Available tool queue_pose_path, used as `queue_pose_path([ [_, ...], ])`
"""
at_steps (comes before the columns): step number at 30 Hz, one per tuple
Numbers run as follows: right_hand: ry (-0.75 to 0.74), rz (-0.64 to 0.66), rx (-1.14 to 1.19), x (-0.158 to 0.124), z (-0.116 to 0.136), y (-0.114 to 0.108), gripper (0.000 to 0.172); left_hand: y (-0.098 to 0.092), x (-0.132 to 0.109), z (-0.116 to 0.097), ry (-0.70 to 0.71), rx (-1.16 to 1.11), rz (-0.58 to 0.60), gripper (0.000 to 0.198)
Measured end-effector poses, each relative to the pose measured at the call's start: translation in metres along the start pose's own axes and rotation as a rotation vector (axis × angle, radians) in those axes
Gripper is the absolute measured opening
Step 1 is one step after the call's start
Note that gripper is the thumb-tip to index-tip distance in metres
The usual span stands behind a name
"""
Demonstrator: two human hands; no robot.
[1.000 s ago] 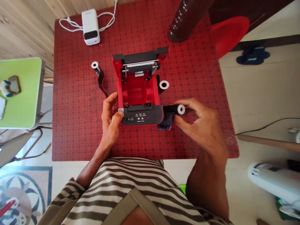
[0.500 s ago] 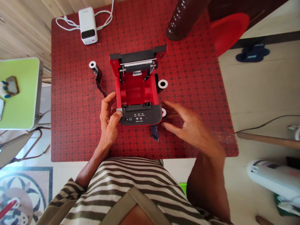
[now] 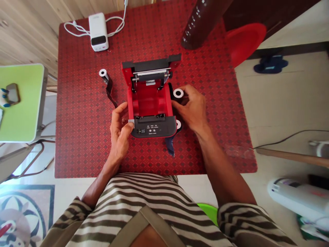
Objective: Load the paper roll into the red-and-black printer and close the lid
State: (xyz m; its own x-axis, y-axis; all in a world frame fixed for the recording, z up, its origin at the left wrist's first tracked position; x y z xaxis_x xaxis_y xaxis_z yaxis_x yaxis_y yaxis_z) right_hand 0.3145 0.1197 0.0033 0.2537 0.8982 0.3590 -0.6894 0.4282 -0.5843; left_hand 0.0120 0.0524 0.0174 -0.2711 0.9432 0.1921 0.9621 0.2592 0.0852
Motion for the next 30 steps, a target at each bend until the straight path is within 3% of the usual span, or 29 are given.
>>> queue_pose_path([
  [3, 0.049, -0.051, 0.069, -0.002, 0.005, -0.019, 0.024, 0.000, -0.001, 0.000, -0.002, -0.004, 0.015, 0.062],
  [7, 0.056, -0.098, 0.164, -0.007, 0.044, -0.077, 0.024, 0.002, -0.003, -0.001, -0.009, -0.010, 0.016, 0.061],
  [10, -0.027, 0.034, 0.130, -0.011, 0.090, -0.115, 0.030, 0.002, -0.005, -0.003, -0.021, -0.015, 0.008, 0.059],
  [12, -0.034, 0.172, 0.197, -0.014, 0.115, -0.126, 0.043, 0.003, -0.006, -0.004, -0.030, -0.012, 0.010, 0.059],
  [14, -0.088, 0.284, 0.195, -0.014, 0.133, -0.124, 0.043, 0.003, -0.007, -0.004, -0.033, -0.006, 0.017, 0.060],
  [16, -0.220, 0.346, 0.103, -0.011, 0.145, -0.112, 0.032, 0.003, -0.007, -0.003, -0.030, -0.006, 0.022, 0.061],
  [20, -0.463, 0.337, -0.040, -0.005, 0.157, -0.076, 0.027, 0.003, -0.008, -0.003, -0.050, -0.015, 0.052, 0.065],
  [25, -0.458, 0.352, -0.267, -0.007, 0.159, -0.039, 0.028, 0.001, -0.009, -0.005, -0.102, 0.020, 0.073, 0.067],
  [30, -0.451, 0.368, -0.445, -0.008, 0.160, -0.022, 0.029, 0.002, -0.012, -0.006, -0.153, 0.012, 0.076, 0.068],
])
Point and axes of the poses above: each hand's wrist, its own x-axis towards the middle knuckle, its own y-axis out of the palm, z = x × y, the point moved 4 cm from there along x, towards the middle knuckle, and after that the axes turned 14 degrees about -z, right-handed, at the moved point
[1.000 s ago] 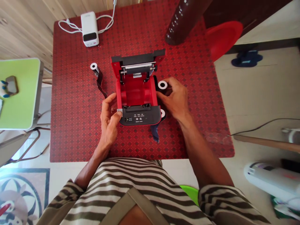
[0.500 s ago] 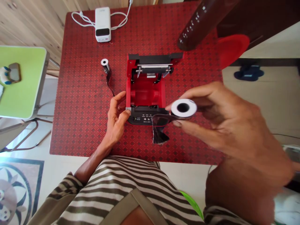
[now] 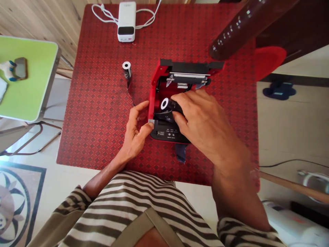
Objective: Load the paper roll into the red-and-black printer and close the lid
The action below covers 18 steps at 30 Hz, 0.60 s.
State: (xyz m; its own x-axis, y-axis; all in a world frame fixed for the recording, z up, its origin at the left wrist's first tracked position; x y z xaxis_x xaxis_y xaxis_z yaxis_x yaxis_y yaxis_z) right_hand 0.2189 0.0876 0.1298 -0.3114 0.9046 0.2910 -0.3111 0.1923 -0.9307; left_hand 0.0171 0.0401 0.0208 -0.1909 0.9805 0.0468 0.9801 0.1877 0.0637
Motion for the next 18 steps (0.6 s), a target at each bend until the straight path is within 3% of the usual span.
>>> queue_pose_path([
  [8, -0.139, 0.042, -0.050, 0.015, -0.006, 0.017, 0.039, 0.003, -0.003, -0.005, -0.034, -0.014, -0.031, 0.065],
  [18, -0.082, 0.108, 0.003, 0.026, -0.018, 0.041, 0.046, 0.003, -0.003, -0.006, -0.032, -0.011, -0.036, 0.065],
])
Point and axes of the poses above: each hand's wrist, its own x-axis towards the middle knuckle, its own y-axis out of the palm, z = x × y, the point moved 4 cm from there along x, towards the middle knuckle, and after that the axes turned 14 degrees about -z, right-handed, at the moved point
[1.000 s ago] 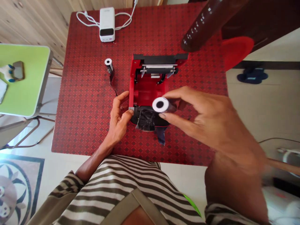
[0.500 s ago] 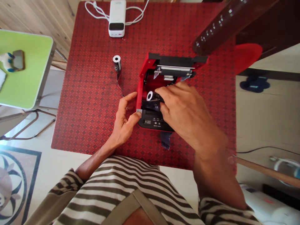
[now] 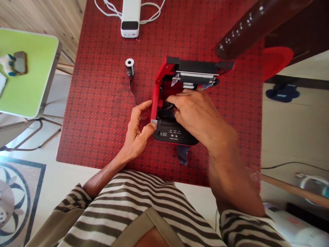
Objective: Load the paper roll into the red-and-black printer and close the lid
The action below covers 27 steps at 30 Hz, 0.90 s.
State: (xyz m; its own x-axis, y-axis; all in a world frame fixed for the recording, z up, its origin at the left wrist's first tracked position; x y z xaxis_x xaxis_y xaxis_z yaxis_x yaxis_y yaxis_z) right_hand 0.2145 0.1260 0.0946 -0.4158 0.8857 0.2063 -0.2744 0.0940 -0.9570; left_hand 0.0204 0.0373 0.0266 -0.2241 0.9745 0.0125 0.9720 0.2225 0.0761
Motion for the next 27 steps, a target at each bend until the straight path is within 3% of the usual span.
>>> queue_pose_path([
  [6, 0.040, 0.021, 0.032, 0.000, 0.004, -0.003, 0.045, 0.000, 0.000, 0.001, 0.013, -0.003, 0.000, 0.064],
  [12, -0.051, -0.126, 0.307, -0.026, 0.002, -0.035, 0.066, -0.001, 0.000, 0.002, -0.010, -0.010, 0.004, 0.064],
  [16, -0.059, -0.190, 0.354, -0.041, -0.001, -0.051, 0.061, -0.001, 0.002, 0.004, 0.026, -0.012, 0.011, 0.065],
  [18, -0.074, -0.208, 0.351, -0.041, 0.001, -0.054, 0.044, -0.001, 0.001, 0.003, 0.052, 0.006, 0.015, 0.066],
  [20, -0.087, -0.237, 0.347, -0.040, 0.005, -0.056, 0.030, -0.003, 0.000, -0.004, 0.095, 0.051, 0.000, 0.066],
  [23, -0.051, -0.275, 0.320, -0.045, 0.010, -0.057, 0.033, -0.005, 0.004, -0.025, 0.184, 0.126, -0.054, 0.067],
  [27, 0.014, -0.301, 0.260, -0.061, 0.018, -0.059, 0.038, 0.001, 0.043, -0.055, 0.240, 0.089, -0.102, 0.053],
])
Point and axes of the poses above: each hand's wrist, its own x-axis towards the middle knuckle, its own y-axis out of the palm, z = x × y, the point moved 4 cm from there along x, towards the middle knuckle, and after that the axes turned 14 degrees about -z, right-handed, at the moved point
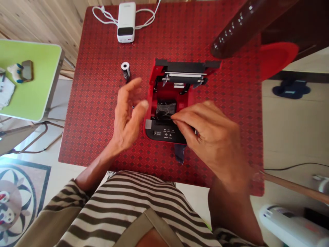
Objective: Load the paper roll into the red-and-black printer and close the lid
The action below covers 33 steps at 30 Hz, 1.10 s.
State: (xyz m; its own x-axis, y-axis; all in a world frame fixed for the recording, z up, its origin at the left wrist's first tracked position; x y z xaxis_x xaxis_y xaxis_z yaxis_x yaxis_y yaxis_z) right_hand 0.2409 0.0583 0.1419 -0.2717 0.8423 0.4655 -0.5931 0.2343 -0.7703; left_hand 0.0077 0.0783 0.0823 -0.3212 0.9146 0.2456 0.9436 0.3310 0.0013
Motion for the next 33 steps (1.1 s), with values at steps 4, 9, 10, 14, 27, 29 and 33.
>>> queue_pose_path([
  [4, -0.045, -0.094, -0.033, -0.014, 0.009, -0.006, 0.035, 0.028, 0.061, 0.006, -0.014, -0.018, 0.020, 0.075],
  [9, -0.099, -0.141, -0.075, -0.028, 0.015, -0.001, 0.037, 0.045, 0.090, 0.021, -0.077, -0.020, 0.084, 0.076],
  [10, -0.097, -0.149, -0.084, -0.031, 0.015, 0.002, 0.038, 0.042, 0.087, 0.020, -0.062, -0.025, 0.096, 0.071],
  [14, -0.112, -0.265, -0.115, -0.041, 0.015, 0.009, 0.038, 0.021, 0.054, 0.021, -0.071, -0.043, 0.115, 0.055],
  [27, -0.025, -0.289, -0.052, -0.046, 0.011, 0.000, 0.037, -0.002, -0.007, 0.051, -0.226, -0.109, 0.221, 0.076],
  [29, 0.033, -0.281, -0.078, -0.049, 0.007, -0.003, 0.041, -0.001, -0.008, 0.049, -0.220, -0.117, 0.223, 0.075],
  [33, 0.067, -0.259, -0.120, -0.057, 0.003, -0.004, 0.043, 0.001, -0.013, 0.047, -0.214, -0.124, 0.234, 0.072],
])
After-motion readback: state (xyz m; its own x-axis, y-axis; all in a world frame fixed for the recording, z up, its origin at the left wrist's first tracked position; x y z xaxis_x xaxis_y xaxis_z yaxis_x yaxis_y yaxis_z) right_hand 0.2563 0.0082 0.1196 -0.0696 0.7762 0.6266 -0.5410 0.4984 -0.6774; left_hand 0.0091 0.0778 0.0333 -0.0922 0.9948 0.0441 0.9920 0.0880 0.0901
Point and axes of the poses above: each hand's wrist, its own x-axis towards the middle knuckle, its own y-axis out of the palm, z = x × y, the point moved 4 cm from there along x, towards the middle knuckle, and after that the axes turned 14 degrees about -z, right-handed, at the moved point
